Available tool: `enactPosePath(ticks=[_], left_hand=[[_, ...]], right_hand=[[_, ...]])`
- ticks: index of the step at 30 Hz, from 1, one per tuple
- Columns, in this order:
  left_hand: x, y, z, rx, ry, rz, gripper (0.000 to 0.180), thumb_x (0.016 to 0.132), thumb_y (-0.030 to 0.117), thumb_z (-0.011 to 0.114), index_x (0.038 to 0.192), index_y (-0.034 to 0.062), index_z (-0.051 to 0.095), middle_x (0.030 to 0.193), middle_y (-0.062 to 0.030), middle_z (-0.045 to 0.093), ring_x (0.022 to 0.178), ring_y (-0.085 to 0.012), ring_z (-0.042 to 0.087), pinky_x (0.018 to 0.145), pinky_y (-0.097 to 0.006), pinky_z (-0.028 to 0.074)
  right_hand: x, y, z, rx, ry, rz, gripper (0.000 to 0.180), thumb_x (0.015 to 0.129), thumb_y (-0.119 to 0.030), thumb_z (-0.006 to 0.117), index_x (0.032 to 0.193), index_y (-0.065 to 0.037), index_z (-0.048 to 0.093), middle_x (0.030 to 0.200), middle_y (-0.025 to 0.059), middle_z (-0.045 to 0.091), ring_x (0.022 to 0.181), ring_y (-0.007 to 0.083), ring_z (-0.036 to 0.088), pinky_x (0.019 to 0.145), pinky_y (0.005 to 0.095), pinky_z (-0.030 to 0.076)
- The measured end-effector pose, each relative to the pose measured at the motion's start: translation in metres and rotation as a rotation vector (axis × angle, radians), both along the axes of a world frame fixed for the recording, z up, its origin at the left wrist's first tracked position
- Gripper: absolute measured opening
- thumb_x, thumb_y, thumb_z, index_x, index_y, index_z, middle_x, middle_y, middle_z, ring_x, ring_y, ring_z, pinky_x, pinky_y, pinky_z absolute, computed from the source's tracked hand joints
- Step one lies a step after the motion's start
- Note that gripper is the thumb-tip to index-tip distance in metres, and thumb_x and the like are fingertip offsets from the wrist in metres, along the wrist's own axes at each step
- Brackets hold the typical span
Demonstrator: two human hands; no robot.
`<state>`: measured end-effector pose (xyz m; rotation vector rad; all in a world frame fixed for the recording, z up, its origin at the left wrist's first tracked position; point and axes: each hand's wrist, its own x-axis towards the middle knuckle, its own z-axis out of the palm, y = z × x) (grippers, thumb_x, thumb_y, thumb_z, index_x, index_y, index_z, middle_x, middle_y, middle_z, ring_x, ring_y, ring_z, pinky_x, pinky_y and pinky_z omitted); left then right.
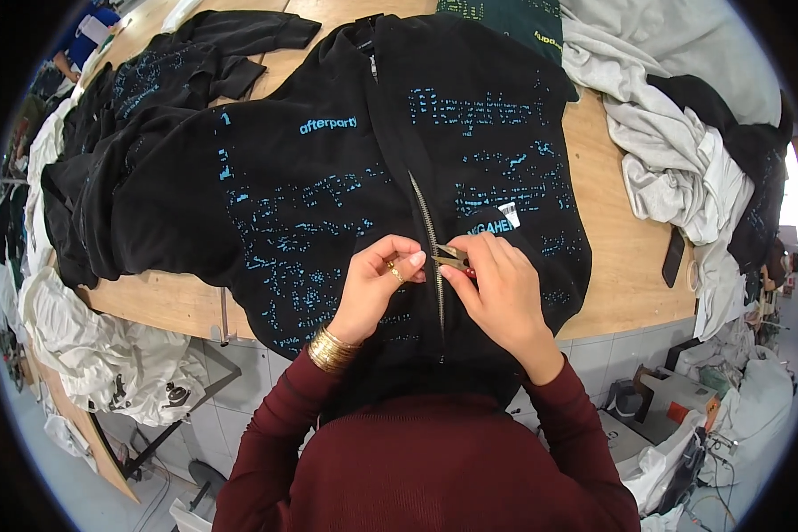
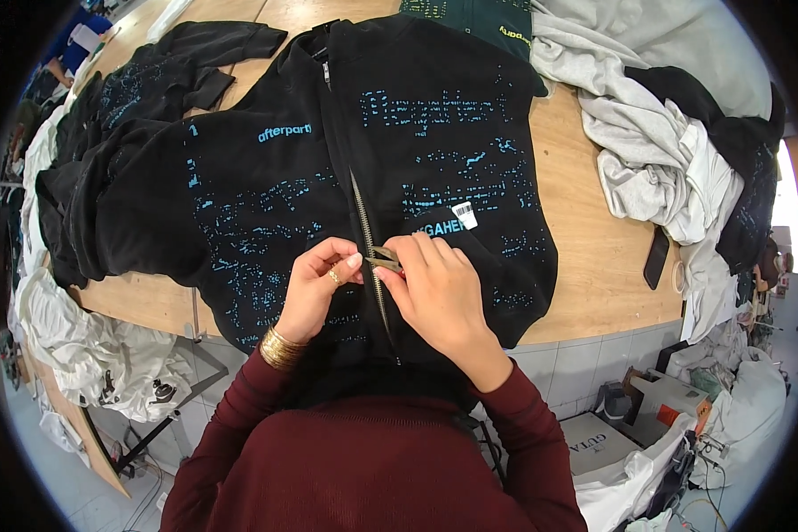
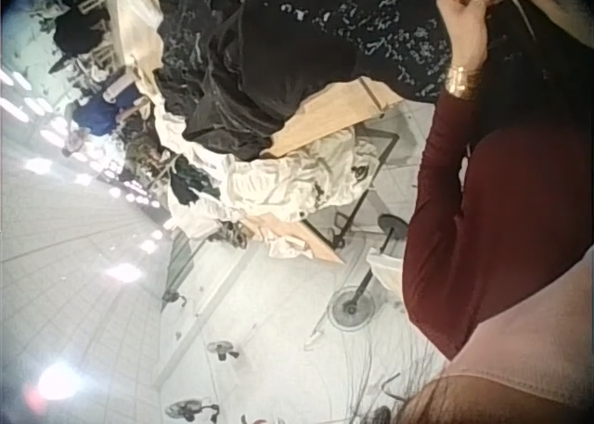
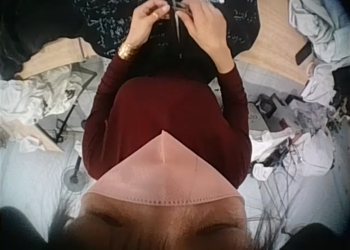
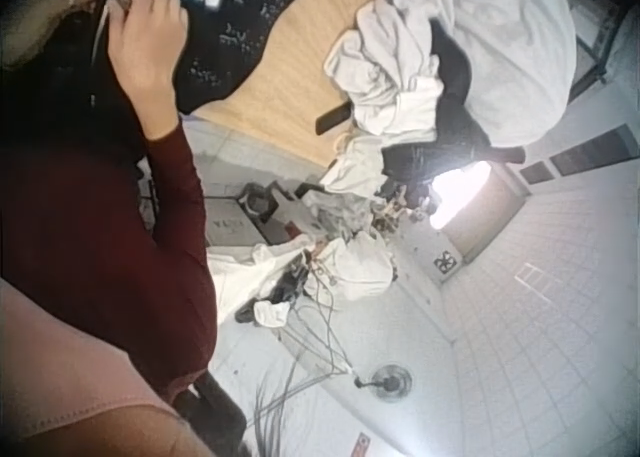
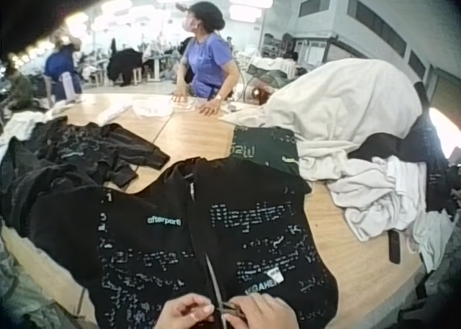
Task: Trim excess thread or adjust zipper stoppers on black hoodies using small snips in a factory setting.
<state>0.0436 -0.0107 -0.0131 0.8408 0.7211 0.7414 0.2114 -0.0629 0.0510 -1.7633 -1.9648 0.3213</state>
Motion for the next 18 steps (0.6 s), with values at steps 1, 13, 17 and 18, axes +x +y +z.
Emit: enactPosePath(ticks=[1, 13, 17, 18], left_hand=[[0.000, 0.000, 0.000, 0.033, 0.023, 0.004, 0.011, 0.090, 0.010, 0.059, 0.094, -0.0008, 0.060, 0.084, -0.0016, 0.062, 0.075, -0.0075, 0.059, 0.072, -0.022, 0.049], [0.001, 0.001, 0.006, 0.104, 0.076, 0.010, 0.011, 0.089, 0.008, 0.060, 0.093, -0.0021, 0.060, 0.083, -0.0017, 0.062, 0.075, -0.0071, 0.059, 0.071, -0.021, 0.048], [0.001, 0.001, 0.005, 0.101, 0.080, 0.014, 0.011, 0.089, 0.008, 0.060, 0.093, -0.0021, 0.060, 0.083, -0.0018, 0.063, 0.075, -0.0068, 0.059, 0.070, -0.021, 0.048], [0.001, 0.001, 0.006, 0.104, 0.082, 0.012, 0.011, 0.089, 0.009, 0.061, 0.092, -0.0021, 0.061, 0.083, -0.0018, 0.063, 0.074, -0.0067, 0.059, 0.070, -0.021, 0.048]], right_hand=[[0.000, 0.000, 0.002, -0.003, 0.000, 0.001, 0.019, 0.081, -0.019, 0.064, 0.095, -0.008, 0.056, 0.081, 0.0042, 0.055, 0.072, 0.0213, 0.055, 0.063, 0.0330, 0.042], [-0.003, 0.000, 0.012, -0.016, -0.100, -0.015, 0.015, 0.077, -0.012, 0.066, 0.089, -0.008, 0.059, 0.076, 0.0019, 0.056, 0.068, 0.0193, 0.053, 0.062, 0.0316, 0.037], [-0.001, 0.002, 0.011, 0.002, -0.096, 0.028, 0.014, 0.077, -0.013, 0.066, 0.088, -0.008, 0.058, 0.075, 0.0016, 0.056, 0.068, 0.0192, 0.053, 0.063, 0.0313, 0.036], [0.000, 0.003, 0.011, 0.005, -0.101, 0.044, 0.014, 0.077, -0.013, 0.066, 0.088, -0.009, 0.058, 0.075, 0.0015, 0.056, 0.068, 0.0192, 0.052, 0.063, 0.0312, 0.036]])
